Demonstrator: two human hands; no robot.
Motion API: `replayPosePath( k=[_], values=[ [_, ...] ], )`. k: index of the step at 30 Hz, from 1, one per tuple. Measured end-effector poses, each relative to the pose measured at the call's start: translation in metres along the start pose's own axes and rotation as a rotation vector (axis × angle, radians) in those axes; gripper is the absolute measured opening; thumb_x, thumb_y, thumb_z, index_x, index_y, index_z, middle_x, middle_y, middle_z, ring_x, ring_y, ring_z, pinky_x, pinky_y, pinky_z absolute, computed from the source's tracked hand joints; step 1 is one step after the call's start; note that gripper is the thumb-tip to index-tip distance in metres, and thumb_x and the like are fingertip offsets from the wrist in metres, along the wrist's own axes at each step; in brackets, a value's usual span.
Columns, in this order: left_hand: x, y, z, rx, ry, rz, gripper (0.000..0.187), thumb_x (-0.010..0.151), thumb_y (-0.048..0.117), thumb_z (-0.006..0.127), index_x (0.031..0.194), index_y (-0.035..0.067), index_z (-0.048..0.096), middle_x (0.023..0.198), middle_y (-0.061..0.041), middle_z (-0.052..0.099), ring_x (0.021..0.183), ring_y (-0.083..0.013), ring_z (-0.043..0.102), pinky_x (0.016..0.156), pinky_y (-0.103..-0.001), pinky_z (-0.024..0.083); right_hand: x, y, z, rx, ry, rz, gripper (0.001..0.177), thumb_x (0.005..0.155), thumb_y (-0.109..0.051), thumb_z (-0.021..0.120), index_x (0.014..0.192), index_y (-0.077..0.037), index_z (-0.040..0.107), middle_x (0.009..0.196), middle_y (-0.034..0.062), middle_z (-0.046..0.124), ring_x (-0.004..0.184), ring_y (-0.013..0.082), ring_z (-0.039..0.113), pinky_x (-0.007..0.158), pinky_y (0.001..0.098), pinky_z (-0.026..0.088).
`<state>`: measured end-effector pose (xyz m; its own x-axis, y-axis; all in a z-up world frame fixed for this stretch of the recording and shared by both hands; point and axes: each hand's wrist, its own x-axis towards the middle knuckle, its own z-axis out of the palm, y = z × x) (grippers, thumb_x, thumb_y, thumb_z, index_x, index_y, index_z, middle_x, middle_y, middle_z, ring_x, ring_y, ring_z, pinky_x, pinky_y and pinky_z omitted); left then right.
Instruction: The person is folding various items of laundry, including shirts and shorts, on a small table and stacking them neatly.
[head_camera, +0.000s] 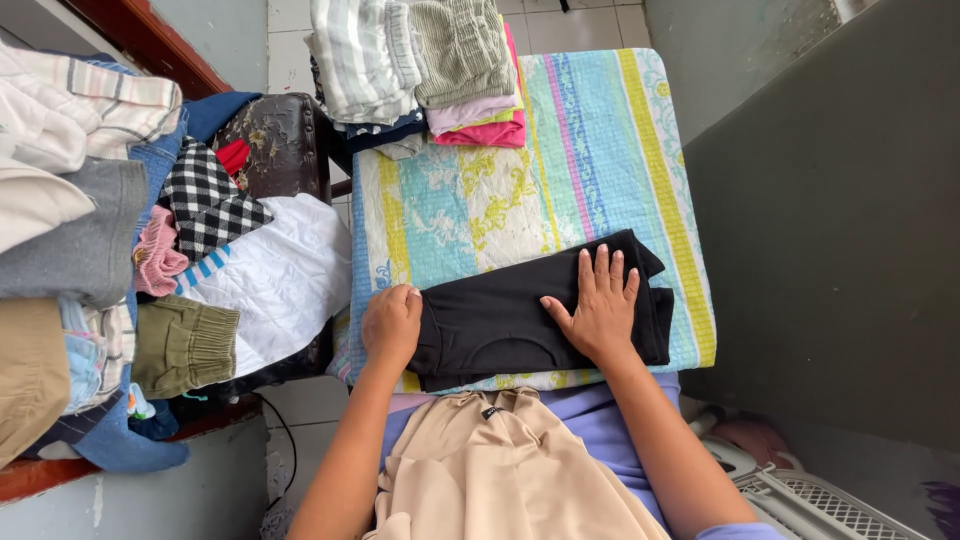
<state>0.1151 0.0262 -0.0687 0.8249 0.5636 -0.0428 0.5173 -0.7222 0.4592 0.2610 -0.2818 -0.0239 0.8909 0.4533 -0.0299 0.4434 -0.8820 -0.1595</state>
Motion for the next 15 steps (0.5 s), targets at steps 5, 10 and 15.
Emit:
replayPosePath(
  k=[5, 10, 15],
  values=[
    [-0.011, 0.022, -0.025, 0.031, 0.007, 0.037, 0.027, 0.106, 0.033, 0.047, 0.101, 0.016, 0.067, 0.093, -0.004, 0.064, 0.098, -0.0295, 0.065, 0.081, -0.042, 0.052, 0.002, 0.002, 0.005, 0.028, 0.006, 0.006, 0.105, 0.091, -0.085, 0.041, 0.163, -0.009, 0.031, 0.170, 0.0212, 0.024, 0.158, 0.0407, 0.014, 0.124, 0.0589, -0.003],
    [-0.018, 0.067, -0.048, 0.191, 0.127, 0.242, 0.025, 0.103, 0.023, 0.054, 0.125, 0.016, 0.064, 0.116, -0.008, 0.067, 0.112, -0.0297, 0.065, 0.093, -0.047, 0.052, 0.004, -0.012, -0.001, 0.019, 0.022, -0.007, 0.107, 0.090, -0.086, 0.042, 0.161, -0.007, 0.033, 0.168, 0.0238, 0.025, 0.157, 0.0435, 0.014, 0.122, 0.0645, -0.001],
    [-0.040, 0.103, -0.040, 0.254, 0.078, 0.529, 0.056, 0.104, 0.053, 0.046, 0.136, 0.009, 0.059, 0.139, -0.018, 0.061, 0.132, -0.0366, 0.054, 0.109, -0.056, 0.038, 0.013, -0.026, 0.002, -0.003, -0.034, -0.181, 0.077, 0.100, -0.072, 0.036, 0.160, -0.024, 0.038, 0.162, 0.0078, 0.042, 0.154, 0.0284, 0.031, 0.122, 0.0656, 0.010]
  ],
)
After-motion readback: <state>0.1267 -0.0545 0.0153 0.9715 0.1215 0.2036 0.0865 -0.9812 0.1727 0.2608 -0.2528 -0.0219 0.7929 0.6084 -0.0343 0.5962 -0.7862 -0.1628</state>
